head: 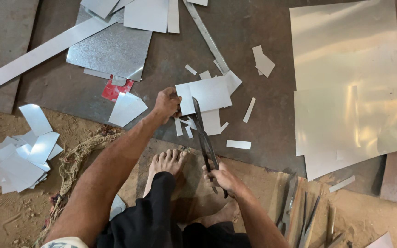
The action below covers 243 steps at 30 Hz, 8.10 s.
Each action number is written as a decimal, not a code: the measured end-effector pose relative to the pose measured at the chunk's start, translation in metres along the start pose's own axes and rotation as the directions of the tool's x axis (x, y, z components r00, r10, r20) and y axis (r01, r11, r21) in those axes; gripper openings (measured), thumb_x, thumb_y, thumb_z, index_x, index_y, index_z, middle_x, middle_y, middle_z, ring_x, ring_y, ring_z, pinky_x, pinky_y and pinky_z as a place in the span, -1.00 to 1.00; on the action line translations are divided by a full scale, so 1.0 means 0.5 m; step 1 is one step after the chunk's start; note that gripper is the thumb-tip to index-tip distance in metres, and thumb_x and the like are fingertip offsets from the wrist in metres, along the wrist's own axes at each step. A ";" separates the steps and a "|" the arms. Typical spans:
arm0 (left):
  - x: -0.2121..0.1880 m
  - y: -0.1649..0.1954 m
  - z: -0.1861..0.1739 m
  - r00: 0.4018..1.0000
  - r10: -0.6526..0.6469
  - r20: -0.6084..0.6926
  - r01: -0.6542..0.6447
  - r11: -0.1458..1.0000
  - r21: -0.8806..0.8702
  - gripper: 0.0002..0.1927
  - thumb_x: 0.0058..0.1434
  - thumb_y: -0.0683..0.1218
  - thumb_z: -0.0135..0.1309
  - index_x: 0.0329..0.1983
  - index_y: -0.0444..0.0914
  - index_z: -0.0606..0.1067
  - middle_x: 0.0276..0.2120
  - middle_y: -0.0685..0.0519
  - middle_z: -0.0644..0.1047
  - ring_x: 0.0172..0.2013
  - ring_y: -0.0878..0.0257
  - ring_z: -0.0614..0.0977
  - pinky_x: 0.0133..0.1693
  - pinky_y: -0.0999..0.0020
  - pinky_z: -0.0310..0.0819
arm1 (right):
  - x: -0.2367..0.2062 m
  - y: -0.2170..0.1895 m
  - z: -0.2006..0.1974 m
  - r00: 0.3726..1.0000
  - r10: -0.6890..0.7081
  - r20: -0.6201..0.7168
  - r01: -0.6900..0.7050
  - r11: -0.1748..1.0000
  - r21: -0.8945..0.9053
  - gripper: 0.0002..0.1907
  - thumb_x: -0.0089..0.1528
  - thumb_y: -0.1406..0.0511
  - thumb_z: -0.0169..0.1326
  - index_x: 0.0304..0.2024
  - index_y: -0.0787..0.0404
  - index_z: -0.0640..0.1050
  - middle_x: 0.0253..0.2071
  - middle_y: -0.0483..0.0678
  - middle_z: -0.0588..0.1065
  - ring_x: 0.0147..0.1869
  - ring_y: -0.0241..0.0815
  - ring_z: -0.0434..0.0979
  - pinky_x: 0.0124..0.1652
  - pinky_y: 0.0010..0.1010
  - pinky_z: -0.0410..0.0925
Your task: The person sits on the floor and uses tin snips to cut a large sheet of metal into smaller rectangular pieces. They repeatedly position the sheet, cut strips, and set the cut pieces aside on the floor.
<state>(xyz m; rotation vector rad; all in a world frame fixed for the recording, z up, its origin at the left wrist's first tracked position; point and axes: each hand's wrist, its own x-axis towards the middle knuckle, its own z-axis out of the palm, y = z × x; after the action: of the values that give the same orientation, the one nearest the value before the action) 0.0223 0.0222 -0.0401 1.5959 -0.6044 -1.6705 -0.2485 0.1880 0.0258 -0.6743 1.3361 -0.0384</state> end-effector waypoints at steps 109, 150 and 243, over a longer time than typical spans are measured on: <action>-0.165 0.044 -0.343 0.924 0.316 -0.216 0.053 0.453 0.890 -0.75 0.52 0.02 0.02 -0.02 -0.18 0.64 -0.20 -0.10 0.69 -0.23 0.01 0.71 -0.11 0.09 0.62 | 0.093 -0.255 -0.166 0.791 -0.506 -0.344 0.369 0.843 -0.391 -0.83 0.20 0.42 0.17 -0.15 0.14 0.60 -0.11 0.08 0.62 0.08 0.08 0.57 0.08 -0.21 0.44; -0.272 0.068 0.016 0.925 0.323 0.198 -0.379 0.802 0.462 -0.66 0.27 -0.23 0.04 0.12 -0.32 0.47 -0.31 -0.09 0.66 -0.52 0.20 0.70 -0.50 0.27 0.64 | -0.048 -0.181 0.078 0.235 -0.965 -0.117 0.262 0.178 -0.949 -0.21 0.08 0.04 0.33 0.29 0.10 0.38 0.38 0.29 0.09 0.44 0.45 0.01 0.31 0.34 0.06; -0.194 -0.002 -0.299 0.914 0.341 -0.218 -0.085 0.687 0.722 -0.69 0.45 0.03 0.08 0.08 -0.27 0.57 -0.23 -0.19 0.64 -0.22 -0.02 0.66 -0.15 0.08 0.55 | 0.101 -0.219 0.064 0.638 -0.576 -0.511 -0.056 0.627 -0.777 -0.08 0.05 0.09 0.38 0.33 0.18 0.23 0.23 0.23 0.30 0.31 0.26 0.26 0.10 0.16 0.30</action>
<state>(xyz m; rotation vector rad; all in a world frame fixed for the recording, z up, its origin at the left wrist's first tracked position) 0.1647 0.1203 0.0034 2.1711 -1.3002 -0.9688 -0.1685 0.0927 0.0351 -1.7420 2.0353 -0.0246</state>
